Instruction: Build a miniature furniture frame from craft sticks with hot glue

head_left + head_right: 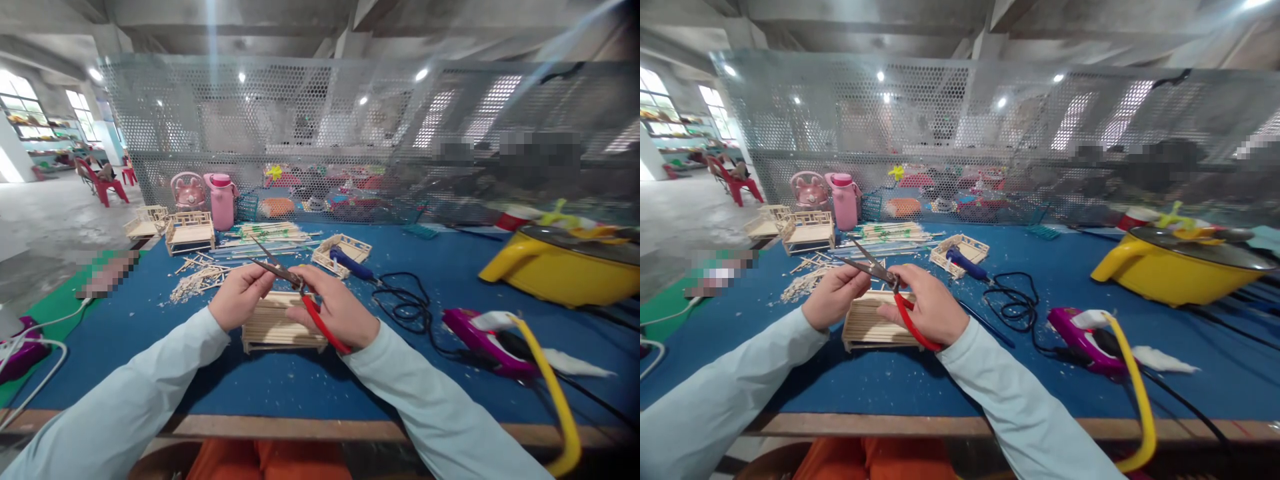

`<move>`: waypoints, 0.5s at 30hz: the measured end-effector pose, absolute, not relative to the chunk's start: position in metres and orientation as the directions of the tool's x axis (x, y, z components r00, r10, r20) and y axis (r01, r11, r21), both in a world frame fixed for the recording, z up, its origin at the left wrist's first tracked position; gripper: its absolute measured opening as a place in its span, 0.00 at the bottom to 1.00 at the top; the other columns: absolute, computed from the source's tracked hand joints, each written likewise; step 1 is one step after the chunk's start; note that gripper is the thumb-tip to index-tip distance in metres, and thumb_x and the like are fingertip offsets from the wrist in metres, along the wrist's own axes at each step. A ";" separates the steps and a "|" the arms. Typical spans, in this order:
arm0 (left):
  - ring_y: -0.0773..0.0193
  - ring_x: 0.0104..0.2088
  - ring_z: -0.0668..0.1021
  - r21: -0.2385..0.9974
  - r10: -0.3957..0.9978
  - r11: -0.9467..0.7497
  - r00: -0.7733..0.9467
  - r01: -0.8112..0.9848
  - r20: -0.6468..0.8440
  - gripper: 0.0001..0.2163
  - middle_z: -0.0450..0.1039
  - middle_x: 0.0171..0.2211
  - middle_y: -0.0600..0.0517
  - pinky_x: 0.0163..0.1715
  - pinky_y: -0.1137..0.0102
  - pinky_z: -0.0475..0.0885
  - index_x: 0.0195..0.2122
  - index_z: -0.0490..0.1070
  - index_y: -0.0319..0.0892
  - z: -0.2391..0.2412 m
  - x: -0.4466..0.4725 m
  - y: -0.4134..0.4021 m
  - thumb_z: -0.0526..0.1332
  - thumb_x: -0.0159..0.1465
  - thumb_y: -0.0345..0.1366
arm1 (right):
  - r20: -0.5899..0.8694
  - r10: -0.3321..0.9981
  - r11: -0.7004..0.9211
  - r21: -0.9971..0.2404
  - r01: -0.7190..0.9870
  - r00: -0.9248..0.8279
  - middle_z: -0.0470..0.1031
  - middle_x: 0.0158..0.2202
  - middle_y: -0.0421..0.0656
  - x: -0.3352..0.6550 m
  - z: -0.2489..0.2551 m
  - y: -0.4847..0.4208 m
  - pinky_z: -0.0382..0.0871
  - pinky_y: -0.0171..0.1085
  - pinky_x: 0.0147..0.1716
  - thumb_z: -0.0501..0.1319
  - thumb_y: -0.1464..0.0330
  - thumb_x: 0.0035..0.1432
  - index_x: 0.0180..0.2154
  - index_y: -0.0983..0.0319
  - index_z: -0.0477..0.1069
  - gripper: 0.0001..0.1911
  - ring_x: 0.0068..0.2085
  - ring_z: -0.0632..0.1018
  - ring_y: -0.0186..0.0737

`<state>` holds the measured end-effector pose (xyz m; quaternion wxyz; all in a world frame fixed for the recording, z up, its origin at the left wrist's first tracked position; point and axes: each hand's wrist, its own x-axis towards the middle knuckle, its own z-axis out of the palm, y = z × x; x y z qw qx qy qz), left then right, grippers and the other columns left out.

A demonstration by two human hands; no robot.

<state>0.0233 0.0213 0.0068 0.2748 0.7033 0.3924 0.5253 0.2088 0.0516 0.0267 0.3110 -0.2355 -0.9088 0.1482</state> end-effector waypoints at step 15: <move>0.69 0.23 0.67 0.623 0.746 -0.629 0.134 0.466 0.652 0.13 0.59 0.16 0.56 0.26 0.75 0.63 0.20 0.64 0.40 0.014 0.023 0.018 0.52 0.61 0.35 | 0.489 0.652 0.742 -0.256 0.620 -0.579 0.69 0.30 0.46 0.203 0.019 0.051 0.62 0.36 0.30 0.53 0.71 0.46 0.30 0.62 0.63 0.05 0.30 0.69 0.40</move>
